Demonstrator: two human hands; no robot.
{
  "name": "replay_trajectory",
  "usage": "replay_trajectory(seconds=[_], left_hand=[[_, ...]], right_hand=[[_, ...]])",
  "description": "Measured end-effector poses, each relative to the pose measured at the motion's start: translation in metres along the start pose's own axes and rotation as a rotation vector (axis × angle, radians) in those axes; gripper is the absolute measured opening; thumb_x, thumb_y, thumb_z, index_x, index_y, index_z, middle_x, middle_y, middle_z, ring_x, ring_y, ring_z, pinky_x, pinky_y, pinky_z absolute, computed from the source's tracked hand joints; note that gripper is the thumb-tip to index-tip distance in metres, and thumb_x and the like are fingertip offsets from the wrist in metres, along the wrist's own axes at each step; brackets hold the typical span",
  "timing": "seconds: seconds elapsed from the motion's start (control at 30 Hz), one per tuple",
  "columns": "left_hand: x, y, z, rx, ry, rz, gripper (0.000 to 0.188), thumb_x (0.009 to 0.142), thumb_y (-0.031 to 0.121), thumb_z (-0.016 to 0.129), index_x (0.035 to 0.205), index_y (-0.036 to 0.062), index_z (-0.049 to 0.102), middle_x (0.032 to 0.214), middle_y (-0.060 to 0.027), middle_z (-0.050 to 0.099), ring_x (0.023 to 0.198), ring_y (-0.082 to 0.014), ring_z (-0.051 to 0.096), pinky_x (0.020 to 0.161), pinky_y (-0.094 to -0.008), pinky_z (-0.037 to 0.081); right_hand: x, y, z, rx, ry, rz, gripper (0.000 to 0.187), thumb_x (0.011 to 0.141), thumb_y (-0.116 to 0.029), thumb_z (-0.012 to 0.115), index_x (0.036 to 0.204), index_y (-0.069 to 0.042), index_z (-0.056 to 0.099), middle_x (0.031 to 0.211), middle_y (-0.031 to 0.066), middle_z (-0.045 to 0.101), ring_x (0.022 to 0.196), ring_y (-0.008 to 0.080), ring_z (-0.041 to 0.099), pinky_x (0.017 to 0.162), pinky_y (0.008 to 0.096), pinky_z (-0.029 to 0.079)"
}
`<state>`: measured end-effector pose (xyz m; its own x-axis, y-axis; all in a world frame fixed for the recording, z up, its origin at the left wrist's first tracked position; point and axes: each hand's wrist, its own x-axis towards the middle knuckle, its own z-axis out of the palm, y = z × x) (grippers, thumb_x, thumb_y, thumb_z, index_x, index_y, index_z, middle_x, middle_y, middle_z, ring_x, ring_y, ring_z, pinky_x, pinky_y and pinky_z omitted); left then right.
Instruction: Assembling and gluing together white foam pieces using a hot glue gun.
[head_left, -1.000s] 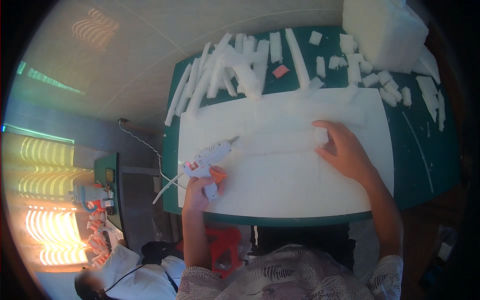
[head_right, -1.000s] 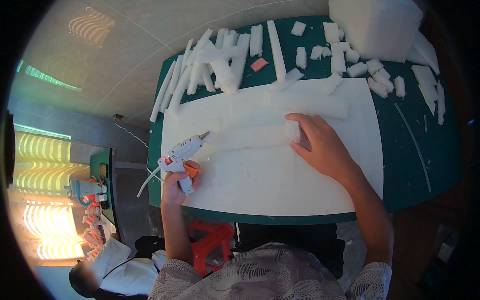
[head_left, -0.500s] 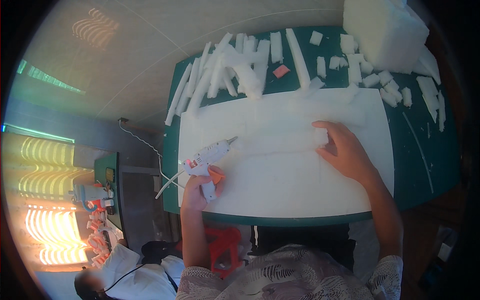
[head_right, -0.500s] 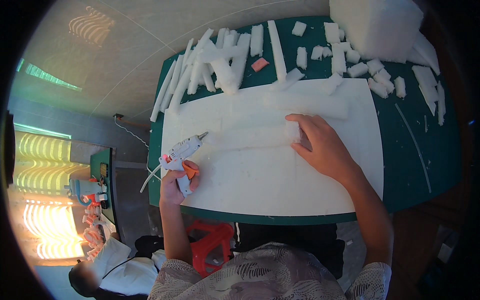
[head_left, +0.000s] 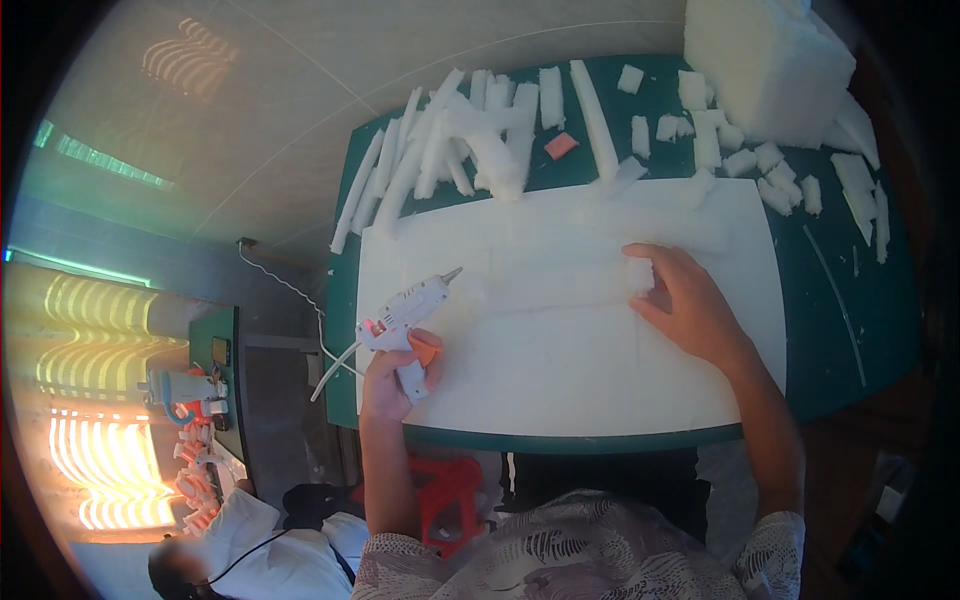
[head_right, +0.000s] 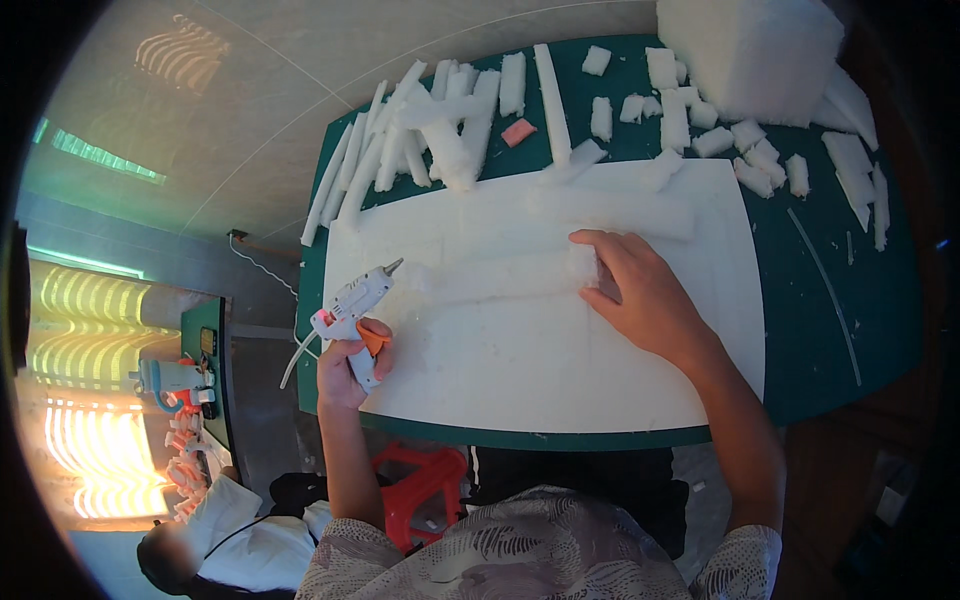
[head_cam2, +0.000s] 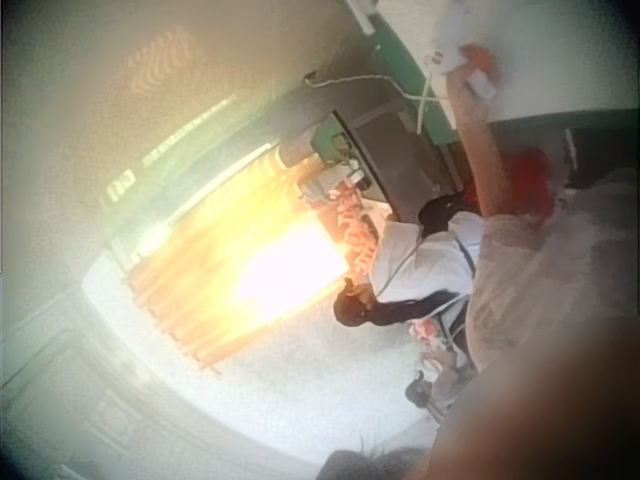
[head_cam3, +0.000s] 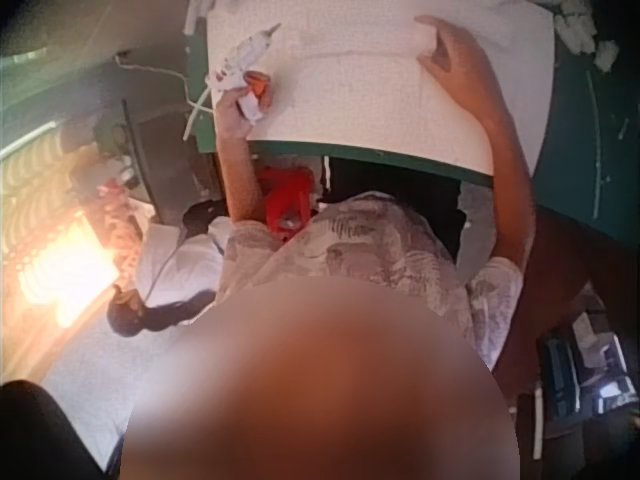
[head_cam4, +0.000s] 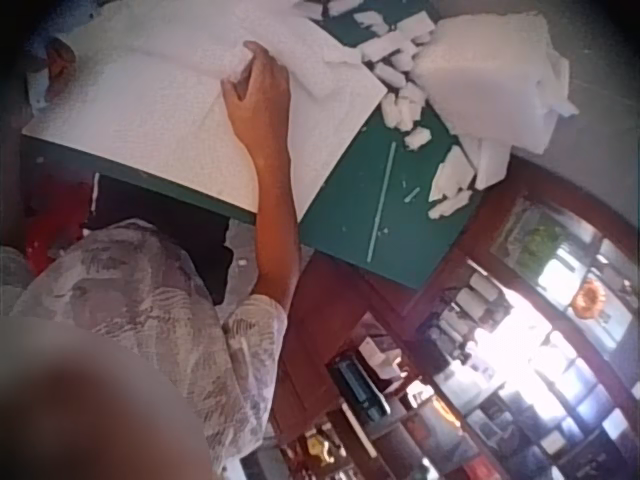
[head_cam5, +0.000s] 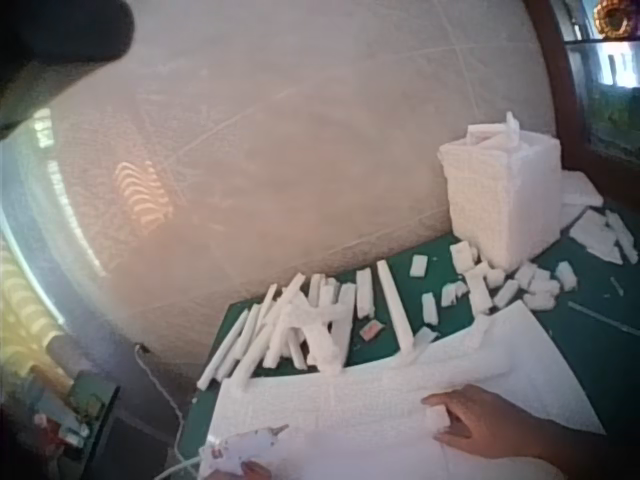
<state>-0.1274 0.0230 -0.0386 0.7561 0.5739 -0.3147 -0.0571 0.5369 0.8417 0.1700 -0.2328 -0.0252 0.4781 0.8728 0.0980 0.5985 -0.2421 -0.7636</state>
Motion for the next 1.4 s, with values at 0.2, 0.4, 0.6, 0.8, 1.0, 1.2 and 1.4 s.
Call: replay_trajectory(seconds=[0.2, 0.4, 0.6, 0.8, 1.0, 1.2, 1.4], left_hand=[[-0.005, 0.007, 0.01, 0.073, -0.028, 0.066, 0.039, 0.074, 0.009, 0.058, 0.109, -0.007, 0.058, 0.095, -0.0188, 0.062, 0.052, -0.0259, 0.055, 0.05, -0.0338, 0.044], [-0.008, 0.009, 0.011, 0.305, 0.027, 0.128, 0.041, 0.074, 0.003, 0.059, 0.115, -0.0027, 0.056, 0.097, -0.0153, 0.064, 0.06, -0.0236, 0.06, 0.052, -0.033, 0.048], [-0.001, 0.007, 0.0, 0.249, -0.018, 0.097, 0.038, 0.074, 0.002, 0.058, 0.112, -0.0023, 0.058, 0.098, -0.0151, 0.064, 0.066, -0.0229, 0.061, 0.052, -0.0335, 0.05], [0.004, 0.006, -0.006, 0.188, -0.055, 0.047, 0.038, 0.074, 0.0, 0.056, 0.112, -0.0028, 0.058, 0.099, -0.0147, 0.064, 0.074, -0.0229, 0.062, 0.051, -0.0341, 0.052], [0.006, 0.006, -0.008, 0.19, -0.047, 0.061, 0.04, 0.075, 0.001, 0.056, 0.115, -0.0022, 0.057, 0.1, -0.0147, 0.065, 0.075, -0.0223, 0.062, 0.052, -0.034, 0.052], [0.005, 0.009, -0.006, 0.218, -0.07, 0.084, 0.04, 0.074, 0.004, 0.057, 0.114, -0.002, 0.057, 0.098, -0.0141, 0.064, 0.069, -0.0222, 0.061, 0.053, -0.0339, 0.05], [0.004, 0.01, -0.003, 0.218, -0.052, 0.089, 0.04, 0.072, 0.003, 0.057, 0.112, -0.0026, 0.057, 0.096, -0.0143, 0.063, 0.065, -0.0229, 0.059, 0.052, -0.0337, 0.049]], right_hand=[[0.0, -0.001, 0.0, -0.001, -0.015, 0.032, 0.05, 0.085, -0.011, 0.071, 0.131, -0.011, 0.051, 0.116, 0.0169, 0.059, 0.11, 0.0341, 0.057, 0.096, 0.0416, 0.047], [0.0, 0.001, 0.002, -0.042, 0.031, -0.018, 0.049, 0.083, -0.006, 0.073, 0.128, -0.011, 0.055, 0.122, 0.0129, 0.059, 0.096, 0.0259, 0.059, 0.088, 0.033, 0.052], [0.0, 0.001, 0.002, -0.034, 0.032, -0.016, 0.049, 0.083, -0.006, 0.072, 0.128, -0.011, 0.054, 0.119, 0.0128, 0.059, 0.095, 0.026, 0.058, 0.087, 0.0335, 0.051], [0.0, 0.0, 0.002, -0.037, 0.015, -0.001, 0.049, 0.083, -0.006, 0.072, 0.129, -0.011, 0.054, 0.12, 0.013, 0.059, 0.096, 0.0261, 0.058, 0.088, 0.0338, 0.051], [0.0, 0.0, 0.0, -0.014, -0.006, 0.009, 0.05, 0.085, -0.011, 0.071, 0.131, -0.011, 0.051, 0.118, 0.0178, 0.058, 0.11, 0.0346, 0.057, 0.097, 0.0413, 0.047], [0.0, -0.001, 0.0, -0.024, -0.007, 0.005, 0.05, 0.085, -0.011, 0.071, 0.131, -0.011, 0.051, 0.117, 0.0176, 0.059, 0.112, 0.0346, 0.057, 0.098, 0.0413, 0.047], [0.0, -0.001, 0.0, -0.006, 0.003, 0.01, 0.05, 0.084, -0.01, 0.072, 0.13, -0.012, 0.052, 0.117, 0.0173, 0.059, 0.11, 0.0335, 0.058, 0.097, 0.0407, 0.047]])
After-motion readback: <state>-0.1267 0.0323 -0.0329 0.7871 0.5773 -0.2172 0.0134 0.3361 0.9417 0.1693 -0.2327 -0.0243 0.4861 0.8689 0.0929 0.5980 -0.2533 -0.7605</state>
